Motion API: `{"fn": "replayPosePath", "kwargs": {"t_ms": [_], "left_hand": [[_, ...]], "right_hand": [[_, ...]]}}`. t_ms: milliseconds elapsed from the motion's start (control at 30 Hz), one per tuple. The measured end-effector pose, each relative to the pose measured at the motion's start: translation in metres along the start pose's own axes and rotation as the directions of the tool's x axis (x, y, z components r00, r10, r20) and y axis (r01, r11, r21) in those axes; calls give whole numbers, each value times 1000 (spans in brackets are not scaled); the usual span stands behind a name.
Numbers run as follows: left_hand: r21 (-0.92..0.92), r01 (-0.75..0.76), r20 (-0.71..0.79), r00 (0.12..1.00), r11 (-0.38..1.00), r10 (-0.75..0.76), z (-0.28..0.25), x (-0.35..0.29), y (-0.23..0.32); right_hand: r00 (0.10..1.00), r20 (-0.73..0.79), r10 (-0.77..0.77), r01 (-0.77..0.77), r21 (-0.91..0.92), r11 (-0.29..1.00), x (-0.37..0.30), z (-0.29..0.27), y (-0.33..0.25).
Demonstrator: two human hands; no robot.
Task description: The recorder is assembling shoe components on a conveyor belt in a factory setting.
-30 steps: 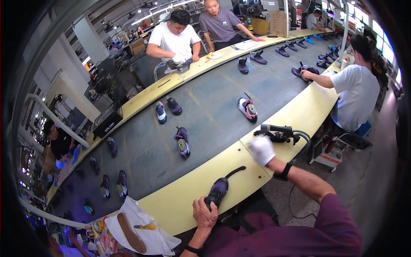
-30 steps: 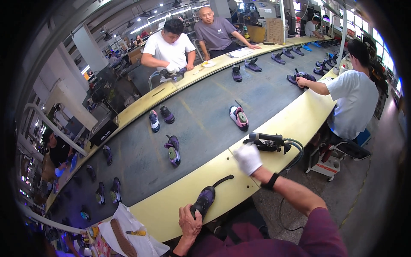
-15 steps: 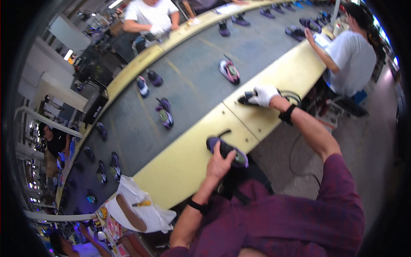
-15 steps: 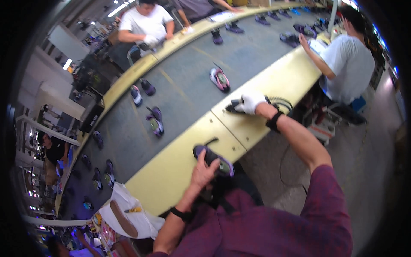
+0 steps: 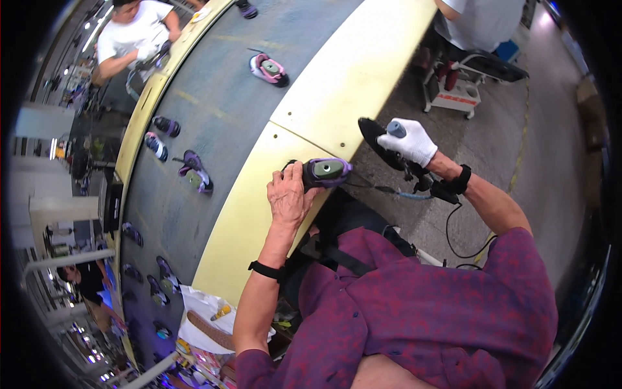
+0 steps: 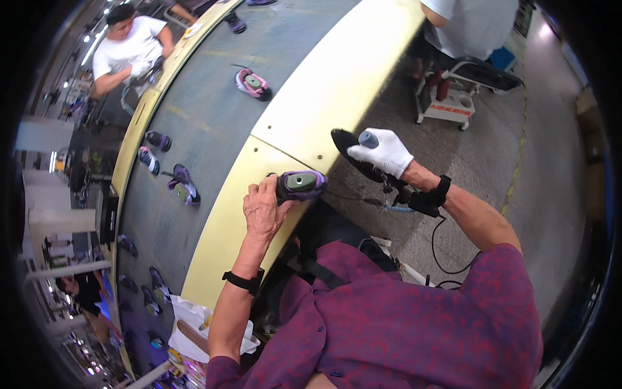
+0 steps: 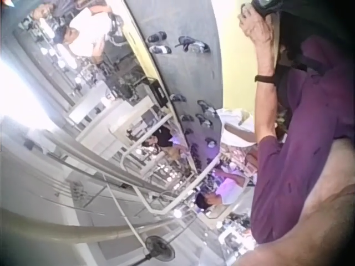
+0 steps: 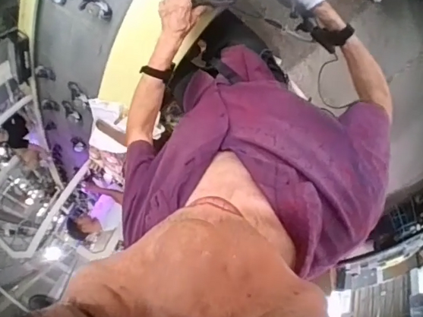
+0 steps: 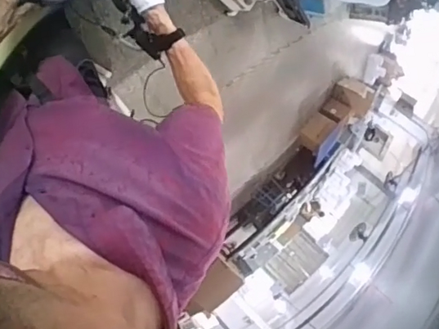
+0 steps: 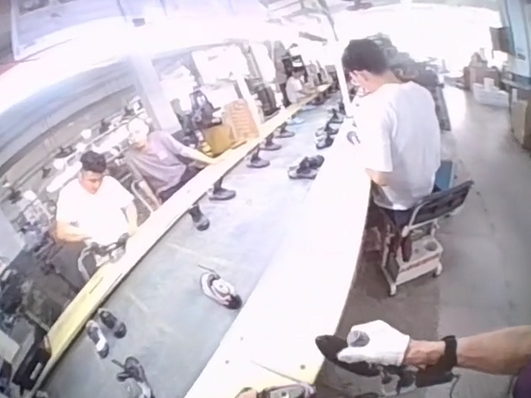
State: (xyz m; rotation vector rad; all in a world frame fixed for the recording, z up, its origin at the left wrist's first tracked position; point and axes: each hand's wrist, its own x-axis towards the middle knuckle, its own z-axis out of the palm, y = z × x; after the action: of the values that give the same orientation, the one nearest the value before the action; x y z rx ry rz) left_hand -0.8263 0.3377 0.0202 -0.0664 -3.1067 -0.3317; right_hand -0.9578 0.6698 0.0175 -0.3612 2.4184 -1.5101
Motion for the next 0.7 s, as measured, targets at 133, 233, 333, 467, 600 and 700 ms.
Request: {"fn": "replayPosePath", "kwargs": {"t_ms": [133,233,333,467,600,700], "left_hand": [[82,42,-53,998,996,-38,14,17,18],[111,3,-46,999,994,2,17,22,22],[146,0,-34,999,989,5,20,24,23],[204,51,-4,999,978,-52,23,28,28],[192,94,24,995,977,-101,16,36,40],[159,69,71,994,985,-82,8,34,35]], "right_hand": [[979,141,146,-169,164,972,-25,-2,33],[940,282,195,-291,360,886,-16,4,38],[922,380,75,-237,400,885,2,15,29],[953,301,-34,-91,391,916,16,14,-9],[958,284,-34,-40,252,967,26,7,-21],[963,269,-18,-74,326,942,21,4,-2]]}}
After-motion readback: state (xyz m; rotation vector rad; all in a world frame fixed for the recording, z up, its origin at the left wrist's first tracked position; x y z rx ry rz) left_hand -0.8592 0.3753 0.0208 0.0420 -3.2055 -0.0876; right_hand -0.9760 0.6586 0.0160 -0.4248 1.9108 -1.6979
